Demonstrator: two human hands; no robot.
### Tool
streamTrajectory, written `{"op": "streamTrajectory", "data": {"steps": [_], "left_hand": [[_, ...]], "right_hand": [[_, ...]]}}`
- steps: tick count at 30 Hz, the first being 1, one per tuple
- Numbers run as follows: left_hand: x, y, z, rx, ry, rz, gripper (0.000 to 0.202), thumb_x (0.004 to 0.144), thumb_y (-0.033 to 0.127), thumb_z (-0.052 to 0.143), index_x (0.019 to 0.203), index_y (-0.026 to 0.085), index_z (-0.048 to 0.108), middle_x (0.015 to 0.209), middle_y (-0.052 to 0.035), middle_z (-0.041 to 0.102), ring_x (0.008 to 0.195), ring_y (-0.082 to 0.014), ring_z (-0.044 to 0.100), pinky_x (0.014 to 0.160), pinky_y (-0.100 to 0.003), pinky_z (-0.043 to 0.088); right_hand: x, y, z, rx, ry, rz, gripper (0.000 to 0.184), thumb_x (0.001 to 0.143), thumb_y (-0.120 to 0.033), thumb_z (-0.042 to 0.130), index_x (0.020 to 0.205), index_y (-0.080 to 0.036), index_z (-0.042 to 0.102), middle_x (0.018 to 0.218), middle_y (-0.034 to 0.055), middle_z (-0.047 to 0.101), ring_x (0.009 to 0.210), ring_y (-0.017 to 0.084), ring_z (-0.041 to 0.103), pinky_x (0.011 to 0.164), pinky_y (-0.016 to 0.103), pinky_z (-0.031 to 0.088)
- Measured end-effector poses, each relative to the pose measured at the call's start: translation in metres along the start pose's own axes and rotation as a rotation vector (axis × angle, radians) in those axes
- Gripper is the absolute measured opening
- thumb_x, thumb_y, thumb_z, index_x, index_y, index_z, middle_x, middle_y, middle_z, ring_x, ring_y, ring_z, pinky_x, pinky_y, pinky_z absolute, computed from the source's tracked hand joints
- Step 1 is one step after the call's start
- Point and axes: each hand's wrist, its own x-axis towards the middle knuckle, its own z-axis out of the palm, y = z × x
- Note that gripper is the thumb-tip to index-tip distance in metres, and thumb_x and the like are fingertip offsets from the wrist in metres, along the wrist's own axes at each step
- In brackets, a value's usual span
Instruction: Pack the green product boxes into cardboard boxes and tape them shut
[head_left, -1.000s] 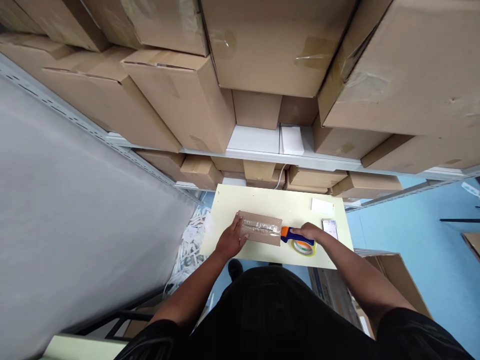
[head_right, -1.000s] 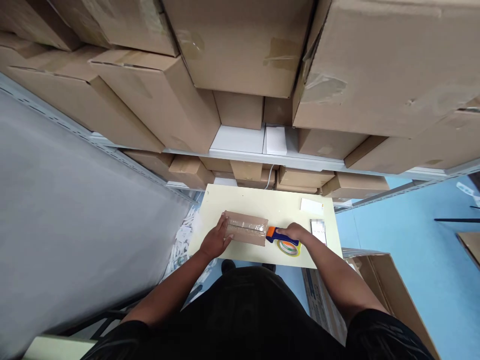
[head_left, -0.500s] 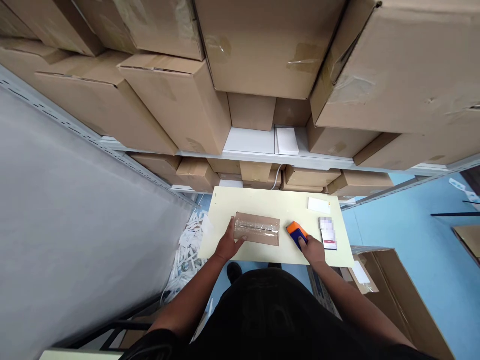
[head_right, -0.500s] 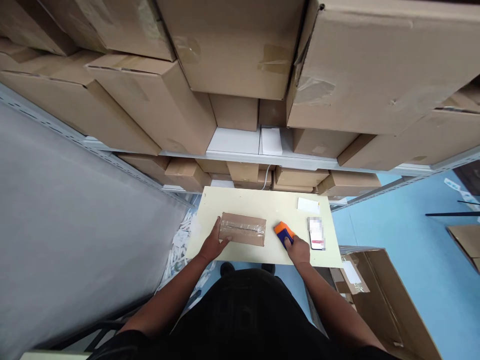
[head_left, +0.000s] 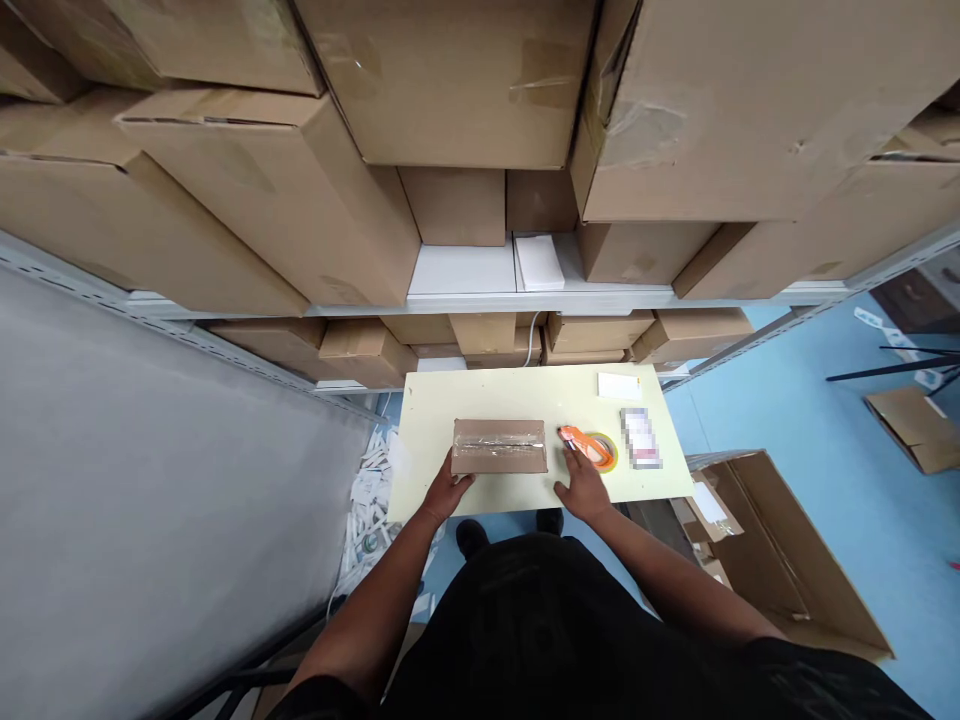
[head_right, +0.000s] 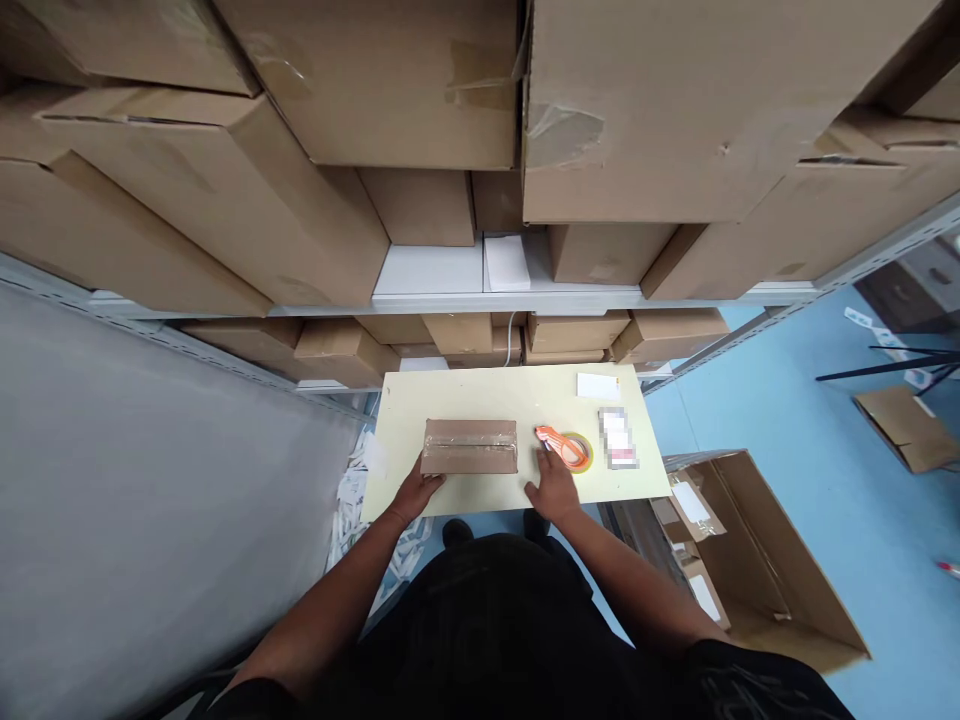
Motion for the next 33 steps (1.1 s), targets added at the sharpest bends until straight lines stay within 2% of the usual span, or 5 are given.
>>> {"op": "streamTrajectory", "data": {"steps": [9, 18, 22, 26, 33], "left_hand": [[-0.014, 0.024, 0.01, 0.221, 0.115, 0.06, 0.066, 0.092, 0.057, 0.058, 0.145, 0.017, 0.053, 0.124, -0.0129, 0.066, 0.103, -0.0258, 0.067, 0.09, -0.041, 0.056], [0.034, 0.061, -0.002, 0.467, 0.131, -0.155, 0.057, 0.1, 0.057, 0.041, 0.117, 0.013, 0.071, 0.109, -0.0176, 0.074, 0.105, -0.0325, 0.07, 0.088, -0.039, 0.052], [0.031, 0.064, -0.003, 0.464, 0.219, -0.145, 0.053, 0.1, 0.054, 0.045, 0.123, 0.013, 0.067, 0.12, -0.0187, 0.072, 0.106, -0.0312, 0.07, 0.09, -0.04, 0.053], [-0.003, 0.072, 0.003, 0.471, 0.368, 0.121, 0.046, 0.095, 0.047, 0.053, 0.127, 0.016, 0.065, 0.127, -0.0154, 0.065, 0.103, -0.0264, 0.068, 0.088, -0.039, 0.056], [-0.043, 0.104, 0.061, 0.53, -0.089, 0.387, 0.022, 0.096, 0.031, 0.054, 0.107, 0.024, 0.072, 0.108, -0.0065, 0.071, 0.105, -0.0226, 0.065, 0.097, -0.038, 0.054]], "right_hand": [[0.03, -0.042, -0.007, 0.207, 0.024, 0.099, 0.036, 0.093, -0.035, 0.06, 0.123, -0.015, 0.059, 0.115, 0.0155, 0.068, 0.106, 0.028, 0.065, 0.09, 0.037, 0.049], [0.078, -0.068, -0.038, 0.21, -0.104, 0.167, 0.028, 0.1, -0.04, 0.052, 0.112, -0.019, 0.066, 0.106, 0.0096, 0.071, 0.095, 0.023, 0.064, 0.077, 0.03, 0.042], [0.048, -0.037, -0.035, 0.038, 0.074, 0.154, 0.038, 0.099, -0.046, 0.054, 0.123, -0.018, 0.064, 0.117, 0.014, 0.068, 0.107, 0.029, 0.06, 0.089, 0.037, 0.042], [0.005, 0.012, -0.02, -0.252, 0.164, 0.277, 0.046, 0.095, -0.054, 0.06, 0.122, -0.018, 0.065, 0.119, 0.0177, 0.064, 0.116, 0.035, 0.052, 0.094, 0.045, 0.038], [0.011, 0.048, -0.002, -0.309, 0.114, 0.189, 0.034, 0.097, -0.042, 0.059, 0.12, -0.018, 0.069, 0.122, 0.0186, 0.067, 0.125, 0.036, 0.048, 0.1, 0.049, 0.031]]}}
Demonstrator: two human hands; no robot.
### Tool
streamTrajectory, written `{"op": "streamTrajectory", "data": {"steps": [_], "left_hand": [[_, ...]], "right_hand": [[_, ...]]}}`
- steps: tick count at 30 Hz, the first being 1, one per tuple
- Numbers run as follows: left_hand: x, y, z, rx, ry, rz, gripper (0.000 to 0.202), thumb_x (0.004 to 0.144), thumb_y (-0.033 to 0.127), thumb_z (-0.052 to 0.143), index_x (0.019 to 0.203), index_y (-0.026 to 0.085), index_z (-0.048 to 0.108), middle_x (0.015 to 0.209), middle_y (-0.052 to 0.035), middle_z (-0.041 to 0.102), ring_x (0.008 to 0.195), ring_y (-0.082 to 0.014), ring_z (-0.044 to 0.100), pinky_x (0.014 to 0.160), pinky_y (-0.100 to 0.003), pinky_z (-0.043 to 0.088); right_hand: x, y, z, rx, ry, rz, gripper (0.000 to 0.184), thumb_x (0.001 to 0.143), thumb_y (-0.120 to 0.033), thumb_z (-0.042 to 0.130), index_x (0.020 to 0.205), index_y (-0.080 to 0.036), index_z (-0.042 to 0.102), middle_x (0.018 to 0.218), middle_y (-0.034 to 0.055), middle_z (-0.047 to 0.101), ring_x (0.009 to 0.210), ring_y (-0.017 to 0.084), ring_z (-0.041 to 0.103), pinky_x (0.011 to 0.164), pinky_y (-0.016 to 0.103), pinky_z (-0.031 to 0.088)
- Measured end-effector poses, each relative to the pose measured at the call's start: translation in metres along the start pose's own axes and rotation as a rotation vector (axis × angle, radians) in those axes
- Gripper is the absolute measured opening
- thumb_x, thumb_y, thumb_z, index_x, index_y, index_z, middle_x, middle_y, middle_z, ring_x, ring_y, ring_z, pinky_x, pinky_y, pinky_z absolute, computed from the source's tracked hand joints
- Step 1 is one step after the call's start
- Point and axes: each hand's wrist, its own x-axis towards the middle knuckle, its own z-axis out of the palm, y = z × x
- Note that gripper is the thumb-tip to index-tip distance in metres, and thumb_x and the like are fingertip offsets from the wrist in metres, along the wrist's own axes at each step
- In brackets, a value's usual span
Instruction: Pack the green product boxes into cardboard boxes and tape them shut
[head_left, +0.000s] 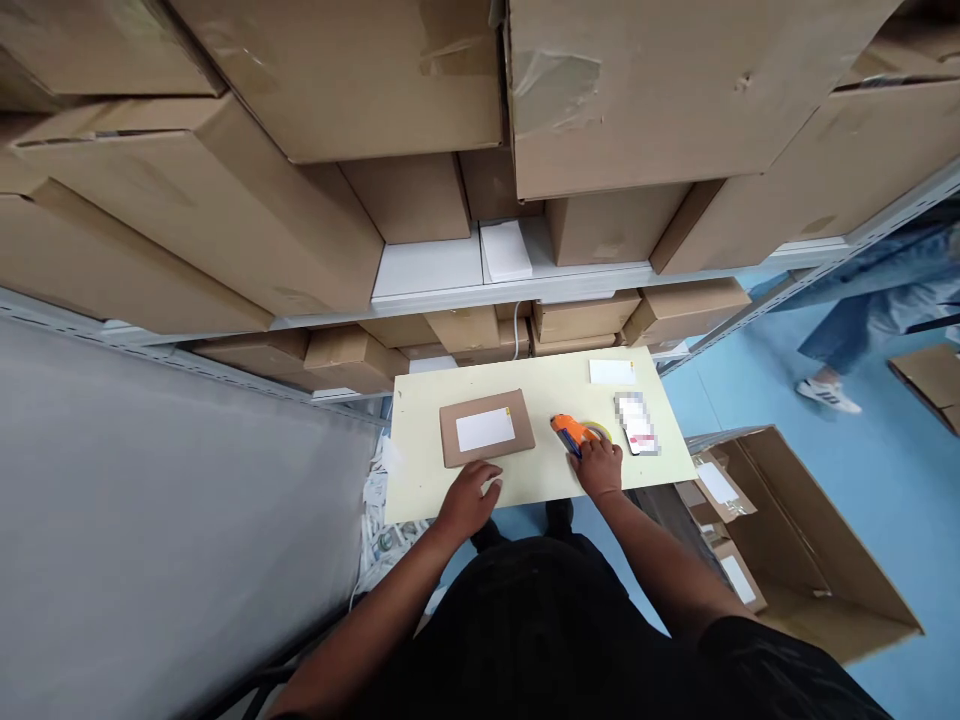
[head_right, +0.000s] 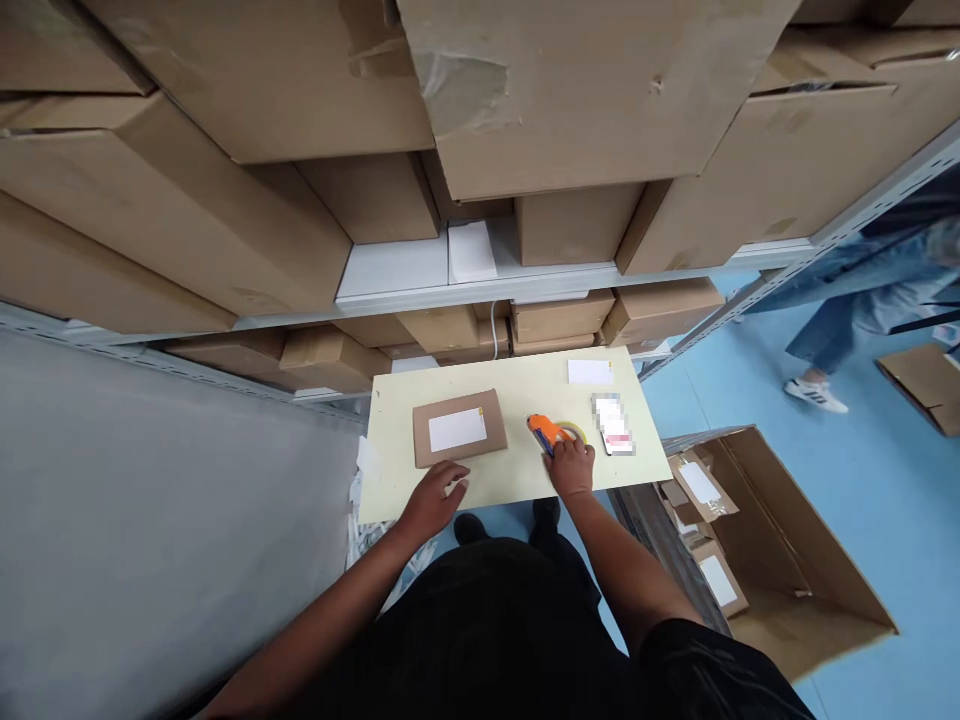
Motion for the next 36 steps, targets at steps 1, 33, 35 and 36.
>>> {"op": "streamTrajectory", "data": {"steps": [1, 33, 35, 36], "left_hand": [[0.006, 0.008, 0.004, 0.0, -0.032, 0.007, 0.022, 0.096, 0.031, 0.054, 0.107, 0.024, 0.072, 0.108, -0.0068, 0.071, 0.107, -0.0232, 0.065, 0.098, -0.039, 0.053], [0.131, 0.063, 0.066, -0.339, -0.422, -0.571, 0.023, 0.089, 0.037, 0.059, 0.093, 0.017, 0.068, 0.075, -0.0028, 0.068, 0.064, -0.0142, 0.06, 0.065, -0.027, 0.049], [0.146, 0.059, 0.062, -0.074, -0.397, -0.416, 0.027, 0.096, 0.033, 0.049, 0.098, 0.016, 0.069, 0.082, -0.0066, 0.072, 0.07, -0.0178, 0.064, 0.068, -0.03, 0.051], [0.157, 0.056, 0.058, 0.017, -0.388, -0.356, 0.027, 0.097, 0.031, 0.047, 0.099, 0.016, 0.07, 0.088, -0.0087, 0.073, 0.076, -0.0199, 0.067, 0.072, -0.031, 0.053]], "right_hand": [[0.005, 0.001, -0.001, 0.026, -0.002, -0.009, 0.032, 0.097, -0.041, 0.06, 0.117, -0.019, 0.07, 0.122, 0.0186, 0.068, 0.126, 0.036, 0.048, 0.101, 0.05, 0.031], [-0.033, 0.0, -0.044, 1.276, -0.278, 0.349, 0.057, 0.076, -0.074, 0.068, 0.061, -0.019, 0.06, 0.051, -0.0028, 0.051, 0.052, 0.013, 0.043, 0.051, 0.026, 0.03], [-0.033, -0.001, -0.04, 1.3, -0.285, 0.411, 0.057, 0.075, -0.074, 0.07, 0.061, -0.019, 0.061, 0.051, -0.0013, 0.054, 0.052, 0.014, 0.047, 0.051, 0.027, 0.033], [-0.035, -0.001, -0.037, 1.332, -0.294, 0.458, 0.057, 0.075, -0.074, 0.07, 0.061, -0.019, 0.062, 0.052, 0.0, 0.056, 0.052, 0.016, 0.05, 0.052, 0.028, 0.035]]}}
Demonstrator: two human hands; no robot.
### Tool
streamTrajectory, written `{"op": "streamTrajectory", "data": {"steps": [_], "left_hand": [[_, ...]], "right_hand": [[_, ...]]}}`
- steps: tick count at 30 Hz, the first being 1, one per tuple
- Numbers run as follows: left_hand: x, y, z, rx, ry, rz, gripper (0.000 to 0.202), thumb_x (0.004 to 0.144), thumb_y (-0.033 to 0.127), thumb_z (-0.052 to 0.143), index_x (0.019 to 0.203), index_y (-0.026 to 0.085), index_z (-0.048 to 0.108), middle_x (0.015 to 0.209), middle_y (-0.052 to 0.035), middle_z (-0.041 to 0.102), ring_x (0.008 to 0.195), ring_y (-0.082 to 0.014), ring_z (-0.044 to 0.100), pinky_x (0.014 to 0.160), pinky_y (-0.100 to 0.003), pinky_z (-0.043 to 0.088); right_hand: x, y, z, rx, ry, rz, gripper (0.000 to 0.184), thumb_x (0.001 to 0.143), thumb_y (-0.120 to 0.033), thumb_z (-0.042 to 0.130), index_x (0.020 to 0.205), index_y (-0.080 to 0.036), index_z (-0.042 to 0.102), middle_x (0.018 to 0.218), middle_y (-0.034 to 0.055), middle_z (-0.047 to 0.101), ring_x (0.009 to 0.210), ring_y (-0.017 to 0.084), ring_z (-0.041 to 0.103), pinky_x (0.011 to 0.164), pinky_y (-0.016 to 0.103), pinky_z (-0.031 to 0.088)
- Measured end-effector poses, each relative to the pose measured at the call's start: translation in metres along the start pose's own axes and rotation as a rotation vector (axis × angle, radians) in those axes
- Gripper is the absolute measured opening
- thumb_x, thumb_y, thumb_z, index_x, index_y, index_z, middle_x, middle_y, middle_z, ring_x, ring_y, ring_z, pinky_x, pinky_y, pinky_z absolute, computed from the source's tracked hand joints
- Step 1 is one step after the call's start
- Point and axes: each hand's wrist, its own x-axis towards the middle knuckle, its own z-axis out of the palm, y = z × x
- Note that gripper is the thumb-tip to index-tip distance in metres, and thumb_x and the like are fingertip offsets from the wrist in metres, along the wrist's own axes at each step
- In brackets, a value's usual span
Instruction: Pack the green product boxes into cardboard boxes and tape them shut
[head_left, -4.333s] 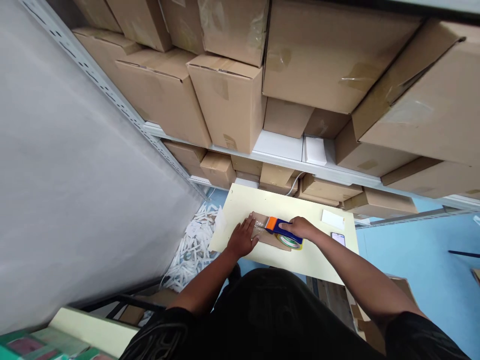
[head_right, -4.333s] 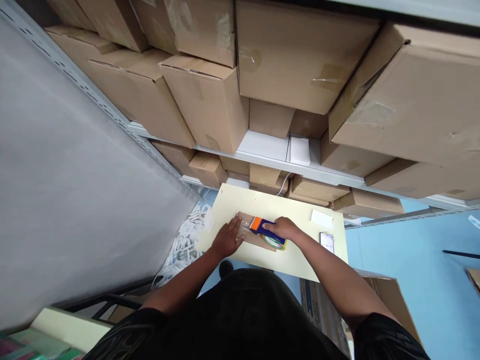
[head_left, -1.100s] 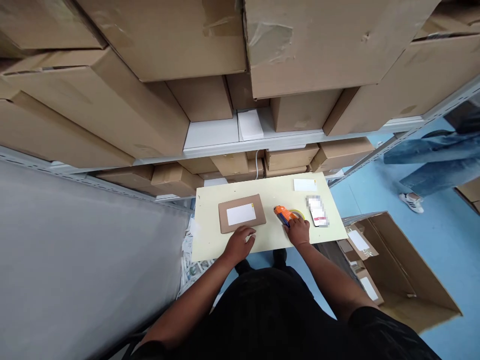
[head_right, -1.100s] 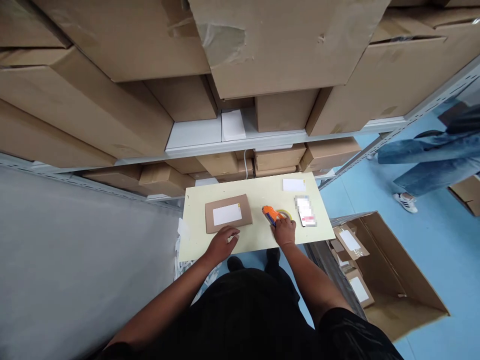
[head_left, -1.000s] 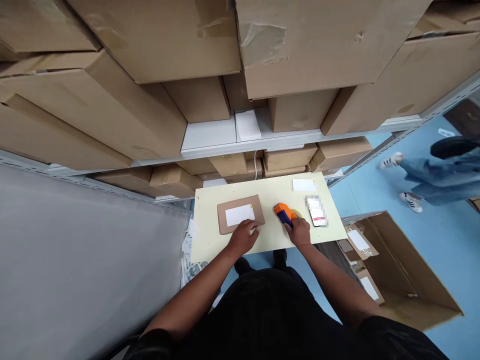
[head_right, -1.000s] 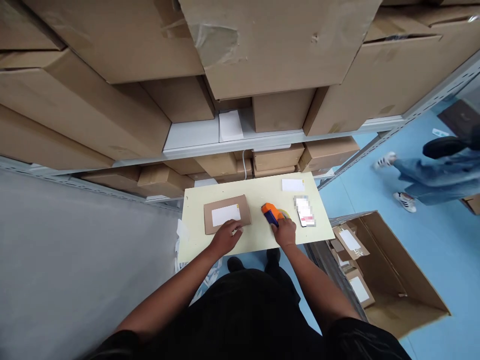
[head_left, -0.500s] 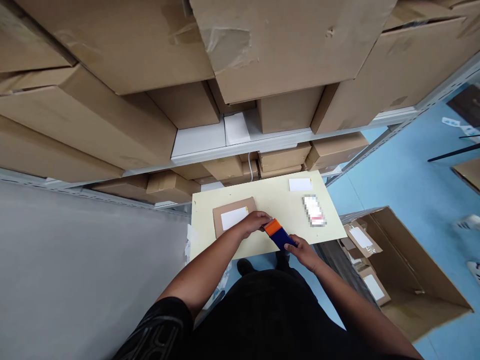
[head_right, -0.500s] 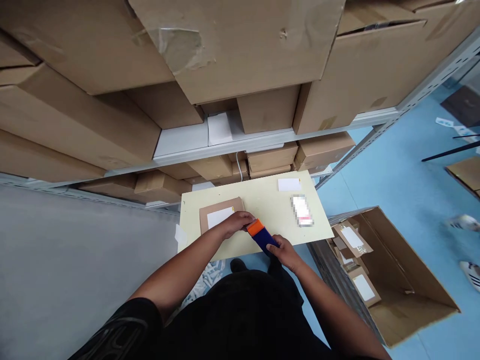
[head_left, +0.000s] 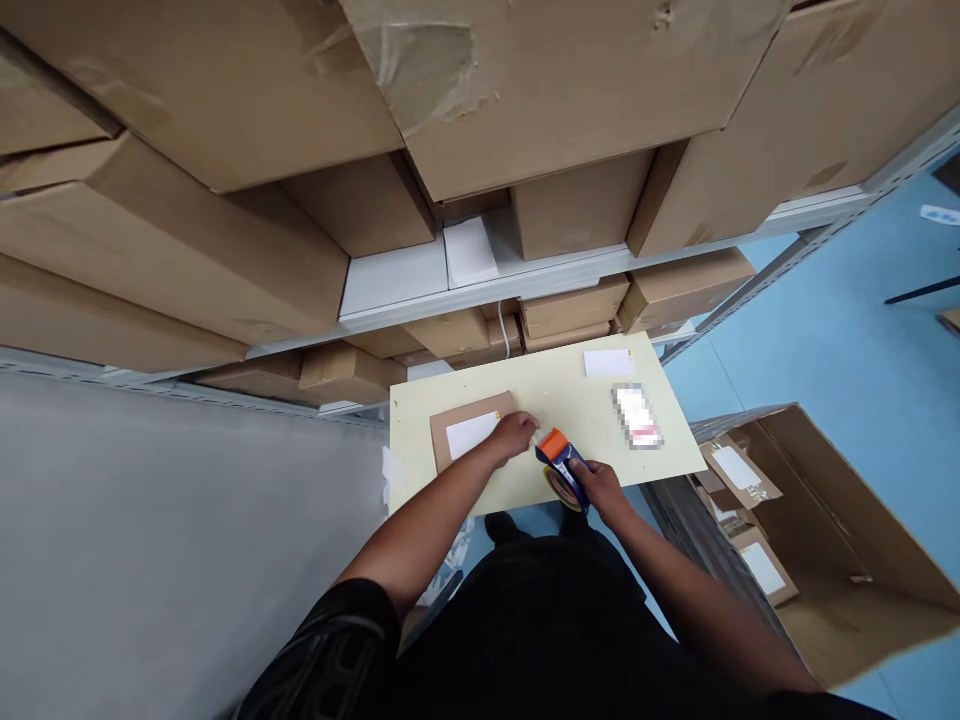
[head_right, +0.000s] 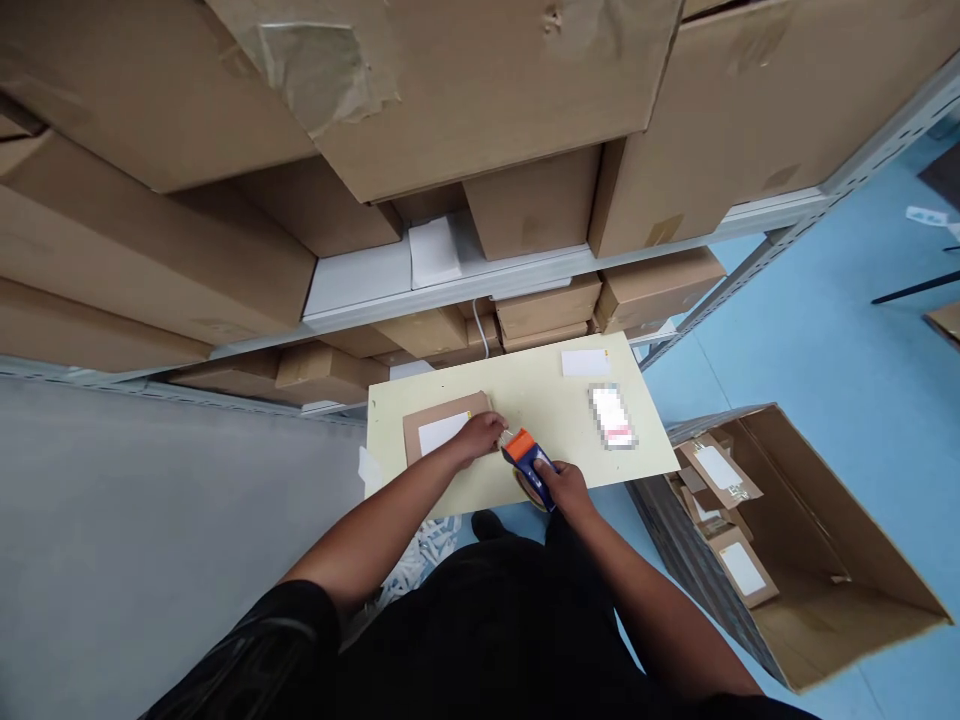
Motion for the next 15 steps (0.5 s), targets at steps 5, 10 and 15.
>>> {"op": "streamTrajectory", "data": {"steps": [5, 10, 15], "left_hand": [[0.047, 0.009, -0.026, 0.213, -0.032, 0.115, 0.016, 0.089, 0.028, 0.063, 0.093, 0.018, 0.074, 0.113, -0.0152, 0.074, 0.111, -0.0297, 0.066, 0.098, -0.038, 0.049], [0.084, 0.013, -0.003, 0.398, -0.14, 0.064, 0.014, 0.077, 0.024, 0.072, 0.085, 0.013, 0.076, 0.107, -0.0272, 0.073, 0.111, -0.0418, 0.066, 0.097, -0.052, 0.048], [0.103, 0.009, 0.018, 0.512, -0.194, 0.012, 0.018, 0.069, 0.027, 0.079, 0.081, 0.014, 0.078, 0.087, -0.0267, 0.074, 0.102, -0.0467, 0.067, 0.09, -0.059, 0.048]], "right_hand": [[-0.009, 0.022, 0.008, 0.259, 0.017, 0.201, 0.06, 0.08, -0.077, 0.065, 0.076, -0.017, 0.072, 0.073, 0.0101, 0.075, 0.07, 0.026, 0.069, 0.064, 0.035, 0.053], [-0.006, 0.035, 0.028, 0.356, 0.02, 0.386, 0.061, 0.084, -0.076, 0.061, 0.092, -0.017, 0.077, 0.096, 0.0127, 0.08, 0.087, 0.029, 0.076, 0.077, 0.039, 0.06], [0.006, 0.042, 0.052, 0.434, -0.06, 0.548, 0.059, 0.085, -0.076, 0.062, 0.094, -0.018, 0.074, 0.096, 0.0116, 0.08, 0.087, 0.028, 0.077, 0.075, 0.039, 0.062]]}}
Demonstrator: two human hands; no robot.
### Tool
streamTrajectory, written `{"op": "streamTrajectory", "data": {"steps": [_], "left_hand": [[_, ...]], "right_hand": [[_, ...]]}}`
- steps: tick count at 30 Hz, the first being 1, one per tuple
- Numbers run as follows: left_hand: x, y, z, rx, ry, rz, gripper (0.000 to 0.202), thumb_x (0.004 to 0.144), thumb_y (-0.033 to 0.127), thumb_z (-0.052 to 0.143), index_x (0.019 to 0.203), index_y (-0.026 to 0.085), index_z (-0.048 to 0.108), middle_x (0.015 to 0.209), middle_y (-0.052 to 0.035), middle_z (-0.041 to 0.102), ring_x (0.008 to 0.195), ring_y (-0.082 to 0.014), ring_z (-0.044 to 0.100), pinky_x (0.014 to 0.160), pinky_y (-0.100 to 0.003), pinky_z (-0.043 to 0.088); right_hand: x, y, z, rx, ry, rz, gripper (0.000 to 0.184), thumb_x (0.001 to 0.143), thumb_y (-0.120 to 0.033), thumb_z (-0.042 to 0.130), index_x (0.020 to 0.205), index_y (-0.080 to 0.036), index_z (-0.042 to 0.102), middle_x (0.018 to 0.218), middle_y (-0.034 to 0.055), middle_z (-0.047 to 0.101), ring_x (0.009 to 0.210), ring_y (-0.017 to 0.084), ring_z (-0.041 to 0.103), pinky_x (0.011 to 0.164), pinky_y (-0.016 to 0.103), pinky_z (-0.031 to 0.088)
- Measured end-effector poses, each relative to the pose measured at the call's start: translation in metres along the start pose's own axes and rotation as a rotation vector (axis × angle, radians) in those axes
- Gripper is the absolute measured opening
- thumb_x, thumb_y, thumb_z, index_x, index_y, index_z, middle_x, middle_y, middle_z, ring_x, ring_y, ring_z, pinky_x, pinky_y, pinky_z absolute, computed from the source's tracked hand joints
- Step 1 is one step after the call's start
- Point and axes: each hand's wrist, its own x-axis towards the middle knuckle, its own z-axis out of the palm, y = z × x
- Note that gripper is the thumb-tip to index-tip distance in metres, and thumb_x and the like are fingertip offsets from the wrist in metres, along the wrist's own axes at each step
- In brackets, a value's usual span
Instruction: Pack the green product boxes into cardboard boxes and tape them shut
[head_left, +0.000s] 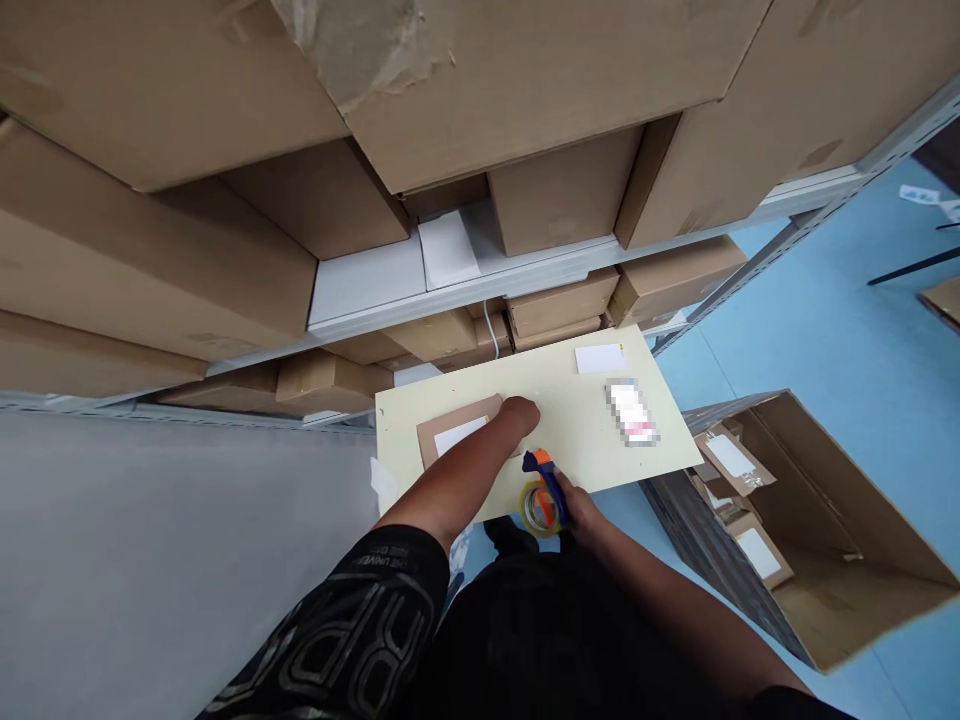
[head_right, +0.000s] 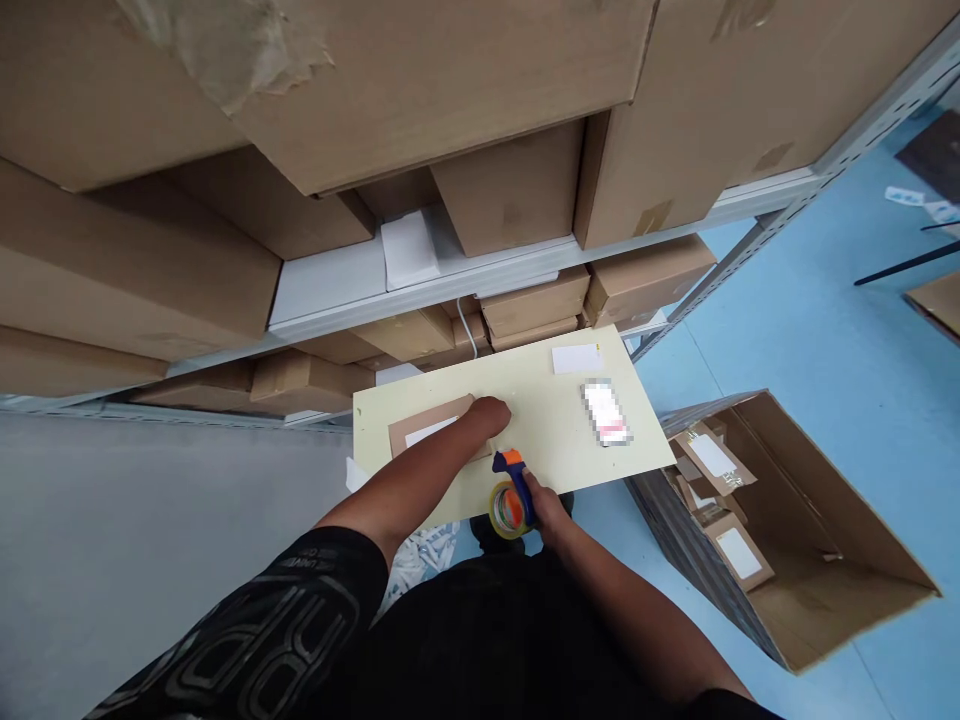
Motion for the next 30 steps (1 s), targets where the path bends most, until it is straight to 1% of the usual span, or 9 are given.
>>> {"op": "streamTrajectory", "data": {"steps": [6, 9, 11, 14, 17, 20, 23, 27, 30], "left_hand": [[0.0, -0.011, -0.008, 0.074, 0.066, 0.061, 0.026, 0.076, 0.034, 0.077, 0.093, 0.014, 0.079, 0.098, -0.0277, 0.072, 0.115, -0.045, 0.058, 0.1, -0.062, 0.038], [-0.014, -0.018, -0.022, 0.11, 0.137, 0.125, 0.027, 0.084, 0.031, 0.07, 0.103, 0.015, 0.077, 0.118, -0.0257, 0.067, 0.128, -0.0419, 0.048, 0.111, -0.06, 0.026], [-0.031, -0.031, -0.034, 0.119, 0.257, 0.167, 0.03, 0.09, 0.032, 0.061, 0.112, 0.016, 0.074, 0.13, -0.0219, 0.062, 0.134, -0.0391, 0.042, 0.116, -0.056, 0.021], [-0.068, -0.073, -0.049, 0.097, 0.545, 0.183, 0.035, 0.095, 0.032, 0.053, 0.122, 0.018, 0.069, 0.135, -0.0155, 0.059, 0.136, -0.0346, 0.044, 0.121, -0.052, 0.022], [-0.114, -0.139, -0.054, 0.059, 0.562, 0.136, 0.05, 0.084, 0.025, 0.062, 0.133, 0.02, 0.065, 0.153, -0.0136, 0.049, 0.145, -0.0364, 0.039, 0.124, -0.05, 0.024], [-0.159, -0.205, -0.047, 0.062, 0.329, 0.168, 0.078, 0.07, 0.02, 0.071, 0.146, 0.026, 0.057, 0.166, -0.0091, 0.037, 0.151, -0.0369, 0.035, 0.121, -0.044, 0.035], [-0.193, -0.243, -0.03, 0.114, 0.191, 0.213, 0.095, 0.067, 0.019, 0.074, 0.156, 0.03, 0.045, 0.172, -0.0065, 0.026, 0.152, -0.0345, 0.036, 0.116, -0.041, 0.042], [-0.218, -0.241, 0.001, 0.301, 0.231, 0.191, 0.101, 0.073, 0.026, 0.08, 0.162, 0.024, 0.032, 0.174, -0.0138, 0.013, 0.145, -0.0372, 0.042, 0.115, -0.046, 0.043], [-0.229, -0.218, 0.031, 0.359, 0.327, 0.132, 0.101, 0.075, 0.043, 0.084, 0.159, 0.018, 0.036, 0.169, -0.022, 0.026, 0.137, -0.0401, 0.051, 0.112, -0.05, 0.044]], "right_hand": [[0.006, 0.013, 0.017, 0.159, -0.15, 0.084, 0.056, 0.087, -0.071, 0.063, 0.102, -0.018, 0.073, 0.098, 0.0117, 0.08, 0.09, 0.026, 0.077, 0.079, 0.039, 0.062], [0.004, 0.018, 0.021, 0.217, -0.186, 0.098, 0.051, 0.09, -0.066, 0.061, 0.101, -0.018, 0.074, 0.099, 0.0111, 0.08, 0.091, 0.026, 0.077, 0.083, 0.04, 0.062], [0.002, 0.02, 0.022, 0.242, -0.2, 0.093, 0.05, 0.092, -0.064, 0.06, 0.103, -0.018, 0.075, 0.103, 0.011, 0.08, 0.095, 0.026, 0.077, 0.087, 0.04, 0.062], [0.002, 0.024, 0.024, 0.261, -0.189, 0.076, 0.05, 0.093, -0.063, 0.059, 0.108, -0.018, 0.074, 0.109, 0.011, 0.079, 0.104, 0.027, 0.076, 0.092, 0.041, 0.061], [0.004, 0.03, 0.028, 0.265, -0.187, 0.043, 0.053, 0.094, -0.065, 0.056, 0.112, -0.018, 0.072, 0.113, 0.0118, 0.079, 0.111, 0.028, 0.074, 0.094, 0.043, 0.06], [0.007, 0.037, 0.034, 0.252, -0.206, 0.016, 0.056, 0.095, -0.067, 0.052, 0.116, -0.018, 0.07, 0.117, 0.0123, 0.077, 0.113, 0.028, 0.073, 0.095, 0.044, 0.06], [0.009, 0.042, 0.039, 0.306, -0.239, 0.031, 0.057, 0.096, -0.066, 0.052, 0.12, -0.017, 0.069, 0.119, 0.0116, 0.077, 0.117, 0.028, 0.072, 0.098, 0.044, 0.059], [0.015, 0.035, 0.044, 0.364, -0.246, 0.085, 0.053, 0.096, -0.064, 0.056, 0.12, -0.019, 0.07, 0.115, 0.0089, 0.078, 0.114, 0.026, 0.072, 0.099, 0.042, 0.059], [0.027, 0.002, 0.047, 0.311, -0.245, 0.085, 0.052, 0.098, -0.065, 0.052, 0.116, -0.02, 0.071, 0.111, 0.0081, 0.079, 0.105, 0.025, 0.075, 0.094, 0.042, 0.061]]}}
